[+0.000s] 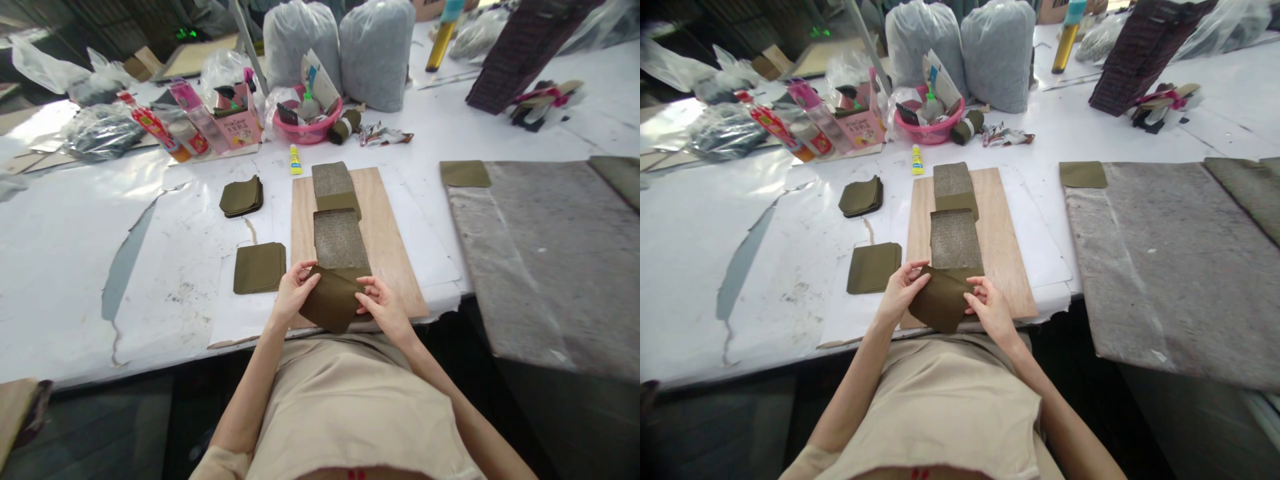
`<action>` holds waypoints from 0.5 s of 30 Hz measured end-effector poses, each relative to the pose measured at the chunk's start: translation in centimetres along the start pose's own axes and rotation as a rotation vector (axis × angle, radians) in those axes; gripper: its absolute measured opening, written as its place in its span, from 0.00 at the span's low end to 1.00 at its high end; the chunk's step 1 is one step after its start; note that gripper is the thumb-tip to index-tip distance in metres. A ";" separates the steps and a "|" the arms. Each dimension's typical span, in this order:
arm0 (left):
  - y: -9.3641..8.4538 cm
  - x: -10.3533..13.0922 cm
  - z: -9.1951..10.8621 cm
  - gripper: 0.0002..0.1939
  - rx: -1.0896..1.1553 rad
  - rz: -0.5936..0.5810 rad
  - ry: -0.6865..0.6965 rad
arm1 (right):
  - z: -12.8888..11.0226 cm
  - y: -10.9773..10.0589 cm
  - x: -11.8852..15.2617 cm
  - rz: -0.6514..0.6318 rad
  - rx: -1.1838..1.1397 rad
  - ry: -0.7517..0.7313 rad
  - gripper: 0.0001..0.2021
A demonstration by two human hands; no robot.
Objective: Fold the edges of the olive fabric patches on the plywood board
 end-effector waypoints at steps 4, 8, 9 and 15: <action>-0.2 0.0 0.1 0.23 -0.021 0.010 -0.002 | -0.2 -0.1 0.1 0.020 0.020 -0.003 0.18; -0.5 -0.1 0.1 0.21 -0.059 0.038 0.019 | -0.2 -0.3 0.1 0.021 0.024 0.005 0.20; -0.6 -0.1 0.1 0.22 -0.060 0.041 0.019 | -0.3 -0.3 0.1 0.019 0.026 0.004 0.20; -0.4 0.0 -0.4 0.23 -0.022 0.026 -0.005 | -0.8 -0.2 0.4 0.011 0.047 0.003 0.20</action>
Point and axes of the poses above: each hand's wrist, its own x-axis away from the middle knuckle, its own y-axis out of the palm, z = x × y, the point moved 8 cm from there along -x, towards the middle knuckle, and after that the axes turned 15 degrees about -x, right-handed, at the moved point
